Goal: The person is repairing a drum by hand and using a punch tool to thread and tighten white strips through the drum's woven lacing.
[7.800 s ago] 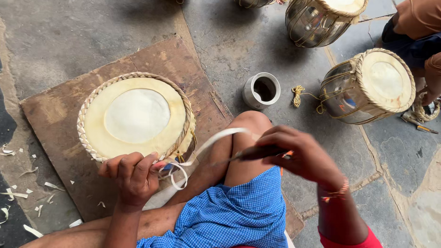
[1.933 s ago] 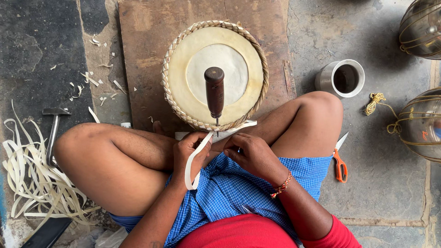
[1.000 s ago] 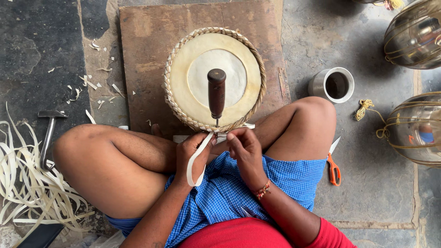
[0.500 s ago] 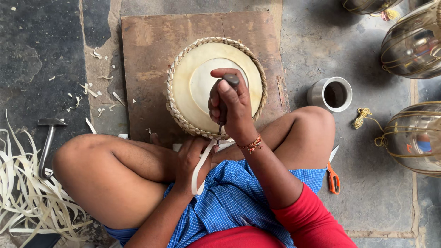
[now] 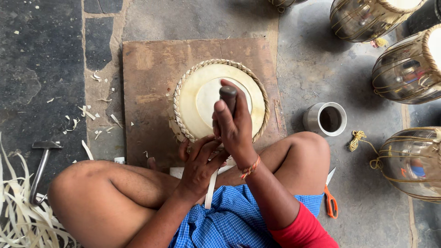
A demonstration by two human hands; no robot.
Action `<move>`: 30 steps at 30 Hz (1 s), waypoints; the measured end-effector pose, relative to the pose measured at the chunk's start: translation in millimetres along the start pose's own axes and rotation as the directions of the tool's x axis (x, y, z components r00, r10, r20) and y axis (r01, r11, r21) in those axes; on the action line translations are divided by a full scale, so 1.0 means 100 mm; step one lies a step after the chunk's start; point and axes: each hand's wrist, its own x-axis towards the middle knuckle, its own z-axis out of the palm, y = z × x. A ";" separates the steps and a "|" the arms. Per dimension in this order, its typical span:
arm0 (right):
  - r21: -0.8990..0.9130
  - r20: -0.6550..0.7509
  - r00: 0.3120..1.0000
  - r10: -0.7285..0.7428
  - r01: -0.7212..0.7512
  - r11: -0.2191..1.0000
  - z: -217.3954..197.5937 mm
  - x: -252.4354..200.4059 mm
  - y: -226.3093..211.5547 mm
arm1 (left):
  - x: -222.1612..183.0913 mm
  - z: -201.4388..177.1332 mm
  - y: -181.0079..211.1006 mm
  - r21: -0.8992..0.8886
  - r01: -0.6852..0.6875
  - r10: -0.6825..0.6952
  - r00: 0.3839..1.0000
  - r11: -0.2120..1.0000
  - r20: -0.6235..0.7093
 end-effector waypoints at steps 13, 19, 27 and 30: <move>-0.603 0.794 0.467 0.389 0.524 0.602 -1.06 -0.21 -0.73 | -0.04 0.09 -0.03 0.054 -0.030 0.035 0.994 0.998 -0.106; -0.733 0.609 0.694 0.385 0.306 0.607 -0.93 -1.16 0.35 | -0.12 0.00 0.03 -0.017 -0.013 0.011 0.995 1.000 -0.102; -0.812 0.271 0.962 -0.029 0.245 0.530 -0.95 -0.89 0.11 | -0.16 0.07 -0.03 0.091 0.045 -0.033 0.990 0.995 -0.138; -0.788 0.322 0.918 -0.232 0.395 0.472 -0.74 -0.80 0.13 | -0.15 0.10 -0.06 0.116 0.043 -0.028 0.991 0.992 -0.130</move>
